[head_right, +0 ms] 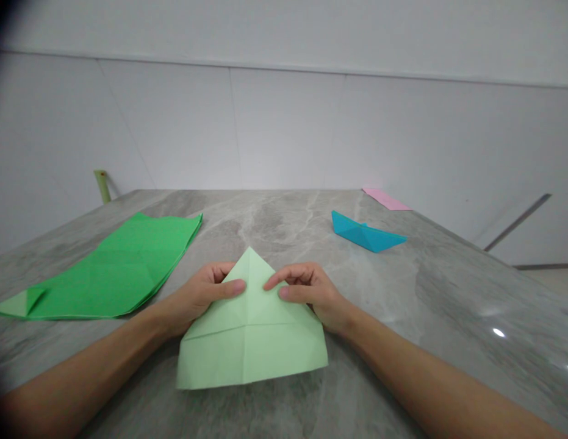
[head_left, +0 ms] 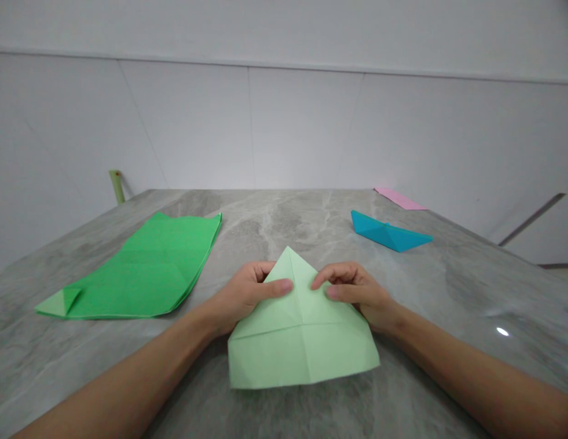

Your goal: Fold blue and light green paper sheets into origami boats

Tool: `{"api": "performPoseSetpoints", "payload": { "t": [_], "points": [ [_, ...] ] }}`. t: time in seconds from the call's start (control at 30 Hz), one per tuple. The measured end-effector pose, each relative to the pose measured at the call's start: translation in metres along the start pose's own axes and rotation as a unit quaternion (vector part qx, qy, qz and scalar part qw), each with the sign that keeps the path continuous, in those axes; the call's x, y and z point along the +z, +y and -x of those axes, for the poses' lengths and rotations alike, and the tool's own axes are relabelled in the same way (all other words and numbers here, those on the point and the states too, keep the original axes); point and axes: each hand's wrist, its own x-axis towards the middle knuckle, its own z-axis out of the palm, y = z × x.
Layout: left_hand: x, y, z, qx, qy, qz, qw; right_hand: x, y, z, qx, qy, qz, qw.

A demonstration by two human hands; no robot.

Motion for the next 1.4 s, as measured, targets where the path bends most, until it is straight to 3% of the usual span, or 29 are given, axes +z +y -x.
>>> {"api": "performPoseSetpoints", "payload": {
  "t": [0.13, 0.4, 0.7, 0.77, 0.83, 0.9, 0.93, 1.0, 1.1, 1.4],
  "points": [
    [0.002, 0.002, 0.002, -0.066, -0.024, -0.054, 0.996, 0.002, 0.002, -0.004, 0.01, 0.037, 0.098, 0.994],
    [0.002, -0.002, -0.001, -0.074, 0.021, -0.12, 0.99, -0.001, 0.006, -0.006, -0.036, 0.056, 0.317, 0.946],
    [0.006, -0.003, -0.001, -0.07, 0.037, -0.173, 0.982, 0.003, 0.005, -0.005, -0.045, 0.055, 0.362, 0.93],
    [0.005, -0.005, -0.002, -0.032, 0.048, -0.231, 0.971, 0.001, 0.006, -0.005, -0.05, 0.057, 0.379, 0.922],
    [0.002, -0.007, -0.004, 0.067, 0.096, -0.336, 0.935, -0.001, 0.006, -0.006, -0.066, 0.063, 0.426, 0.9],
    [-0.003, -0.01, -0.005, 0.178, 0.133, -0.464, 0.858, -0.004, 0.005, -0.007, -0.087, 0.068, 0.499, 0.86],
    [-0.006, -0.011, -0.005, 0.207, 0.119, -0.522, 0.819, -0.004, 0.004, -0.007, -0.098, 0.07, 0.535, 0.836],
    [-0.01, -0.012, -0.005, 0.208, 0.05, -0.603, 0.768, -0.005, 0.003, -0.008, -0.12, 0.068, 0.588, 0.797],
    [-0.013, -0.014, -0.004, 0.166, -0.023, -0.653, 0.739, -0.005, 0.001, -0.008, -0.141, 0.058, 0.622, 0.768],
    [-0.01, -0.013, -0.005, 0.107, -0.045, -0.708, 0.696, -0.013, 0.006, -0.008, -0.112, 0.078, 0.663, 0.736]
  ]
}}
